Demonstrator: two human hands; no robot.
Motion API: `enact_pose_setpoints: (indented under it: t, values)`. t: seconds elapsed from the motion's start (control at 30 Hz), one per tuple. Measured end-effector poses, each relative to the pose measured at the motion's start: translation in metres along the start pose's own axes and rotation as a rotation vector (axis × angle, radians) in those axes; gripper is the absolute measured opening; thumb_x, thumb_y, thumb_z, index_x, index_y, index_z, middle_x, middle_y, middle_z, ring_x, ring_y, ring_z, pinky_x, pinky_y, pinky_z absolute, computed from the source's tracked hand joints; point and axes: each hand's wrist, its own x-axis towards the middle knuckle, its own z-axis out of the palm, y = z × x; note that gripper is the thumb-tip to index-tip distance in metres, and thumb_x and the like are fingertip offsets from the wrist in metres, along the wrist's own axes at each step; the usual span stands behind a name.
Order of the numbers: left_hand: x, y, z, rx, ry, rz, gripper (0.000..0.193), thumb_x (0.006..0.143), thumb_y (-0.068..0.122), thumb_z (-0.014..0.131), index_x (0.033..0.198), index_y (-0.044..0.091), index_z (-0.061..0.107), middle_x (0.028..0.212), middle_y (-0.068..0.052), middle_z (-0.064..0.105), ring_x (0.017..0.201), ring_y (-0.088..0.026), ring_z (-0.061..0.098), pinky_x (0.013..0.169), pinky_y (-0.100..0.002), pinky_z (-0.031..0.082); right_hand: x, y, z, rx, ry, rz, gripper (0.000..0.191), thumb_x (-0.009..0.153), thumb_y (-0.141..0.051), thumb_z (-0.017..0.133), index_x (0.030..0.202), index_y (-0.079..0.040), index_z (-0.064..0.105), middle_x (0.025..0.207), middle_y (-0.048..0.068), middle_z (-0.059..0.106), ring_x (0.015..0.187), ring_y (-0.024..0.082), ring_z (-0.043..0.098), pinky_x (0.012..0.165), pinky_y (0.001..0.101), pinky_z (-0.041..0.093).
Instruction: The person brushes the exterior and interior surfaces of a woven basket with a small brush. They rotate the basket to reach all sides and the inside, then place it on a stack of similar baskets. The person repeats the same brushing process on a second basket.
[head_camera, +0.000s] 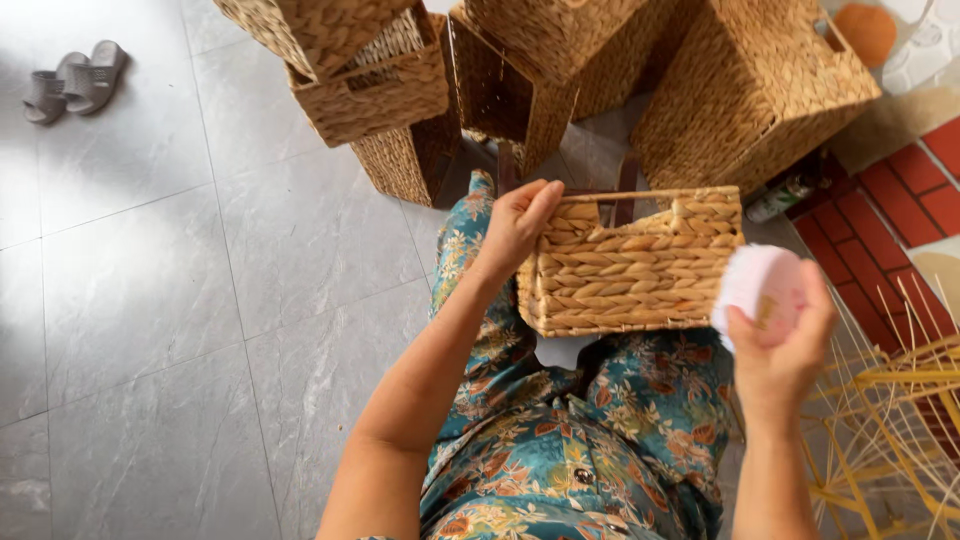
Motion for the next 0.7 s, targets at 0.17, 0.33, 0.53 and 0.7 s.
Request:
enact_pose_setpoints:
  t: [0.17, 0.33, 0.53, 0.7]
  values:
    - [0.004, 0.028, 0.006, 0.673, 0.140, 0.423, 0.024, 0.104, 0.026, 0.055, 0.096, 0.007, 0.068, 0.089, -0.012, 0.069, 0.081, -0.031, 0.066, 0.075, -0.043, 0.052, -0.018, 0.043, 0.013, 0.461, 0.113, 0.270, 0.063, 0.103, -0.014, 0.066, 0.159, -0.004, 0.037, 0.142, 0.011, 0.053, 0.127, 0.019, 0.054, 0.111, 0.0343, 0.046]
    - [0.023, 0.052, 0.054, 0.859, -0.147, 0.280, 0.028, 0.101, 0.029, 0.050, 0.100, 0.010, 0.070, 0.093, -0.014, 0.070, 0.081, -0.033, 0.070, 0.079, -0.048, 0.053, -0.028, 0.058, 0.026, 0.690, 0.107, 0.400, 0.063, 0.106, -0.018, 0.062, 0.162, -0.005, 0.035, 0.135, 0.011, 0.055, 0.123, 0.020, 0.057, 0.104, 0.0334, 0.051]
    - [0.056, 0.055, 0.063, 0.877, -0.470, 0.114, 0.030, 0.096, 0.035, 0.055, 0.104, 0.016, 0.077, 0.085, -0.012, 0.076, 0.081, -0.032, 0.071, 0.075, -0.046, 0.054, -0.023, 0.014, 0.015, 0.143, 0.073, 0.214, 0.068, 0.103, -0.020, 0.068, 0.160, -0.005, 0.034, 0.146, 0.016, 0.049, 0.135, 0.028, 0.053, 0.109, 0.0416, 0.049]
    - [0.078, 0.052, 0.050, 0.555, -0.741, -0.263, 0.030, 0.097, 0.031, 0.059, 0.113, 0.012, 0.076, 0.084, -0.009, 0.080, 0.069, -0.020, 0.079, 0.064, -0.035, 0.063, -0.022, -0.068, 0.033, -0.174, -0.112, -0.106, 0.085, 0.079, -0.028, 0.084, 0.150, -0.006, 0.042, 0.114, 0.017, 0.055, 0.105, 0.031, 0.056, 0.084, 0.0440, 0.050]
